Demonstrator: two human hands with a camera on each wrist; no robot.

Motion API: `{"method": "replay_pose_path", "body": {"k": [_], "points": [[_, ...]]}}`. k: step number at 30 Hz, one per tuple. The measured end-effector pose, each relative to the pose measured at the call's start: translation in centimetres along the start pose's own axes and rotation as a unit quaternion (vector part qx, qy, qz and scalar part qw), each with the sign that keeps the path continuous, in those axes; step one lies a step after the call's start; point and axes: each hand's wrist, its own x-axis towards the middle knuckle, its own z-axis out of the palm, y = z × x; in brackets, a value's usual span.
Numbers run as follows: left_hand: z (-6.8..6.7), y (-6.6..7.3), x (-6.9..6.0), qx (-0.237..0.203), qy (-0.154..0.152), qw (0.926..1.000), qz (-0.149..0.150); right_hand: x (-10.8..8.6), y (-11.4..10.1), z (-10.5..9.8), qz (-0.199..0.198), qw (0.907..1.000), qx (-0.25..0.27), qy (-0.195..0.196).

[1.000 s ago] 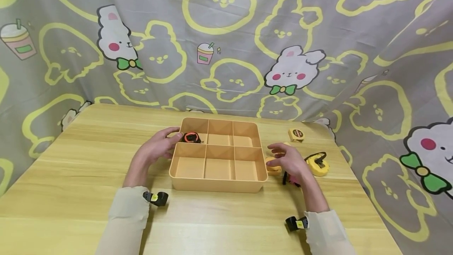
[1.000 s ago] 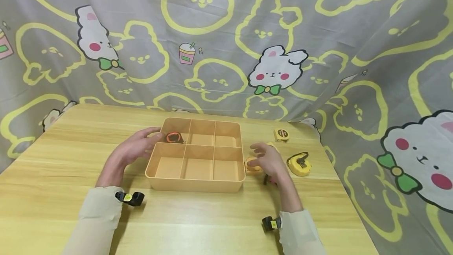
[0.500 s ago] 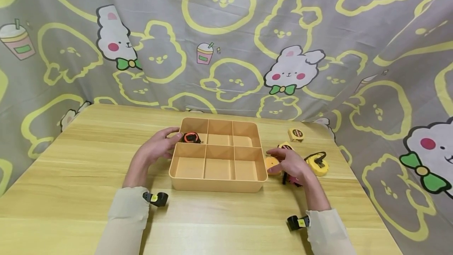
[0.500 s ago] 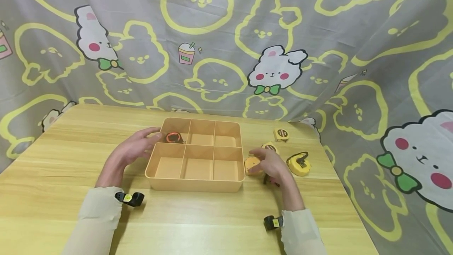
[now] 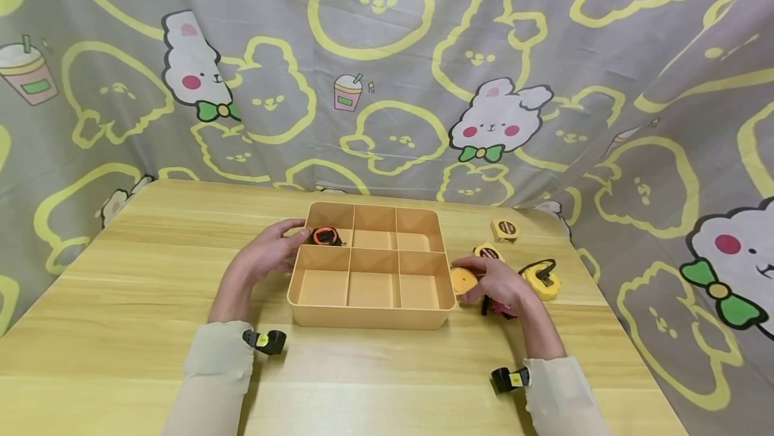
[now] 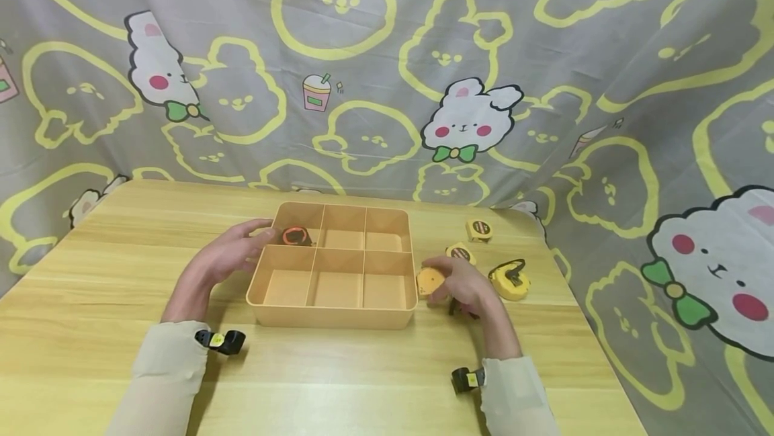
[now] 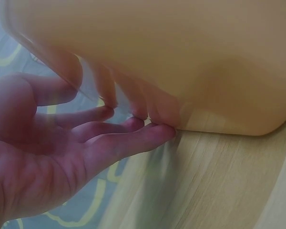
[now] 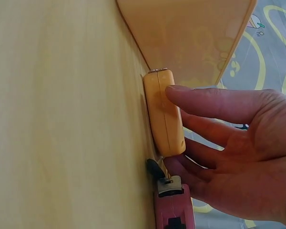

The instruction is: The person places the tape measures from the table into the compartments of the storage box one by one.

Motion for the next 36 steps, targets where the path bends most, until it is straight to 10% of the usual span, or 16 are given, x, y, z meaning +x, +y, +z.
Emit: {"method": "replay_pose_path", "body": {"k": [36], "points": [[0.12,0.26,-0.13,-0.002,-0.006,1.0000,0.001,0.03,0.09,0.42,0.011,0.9992,0.034,0.019]]}}
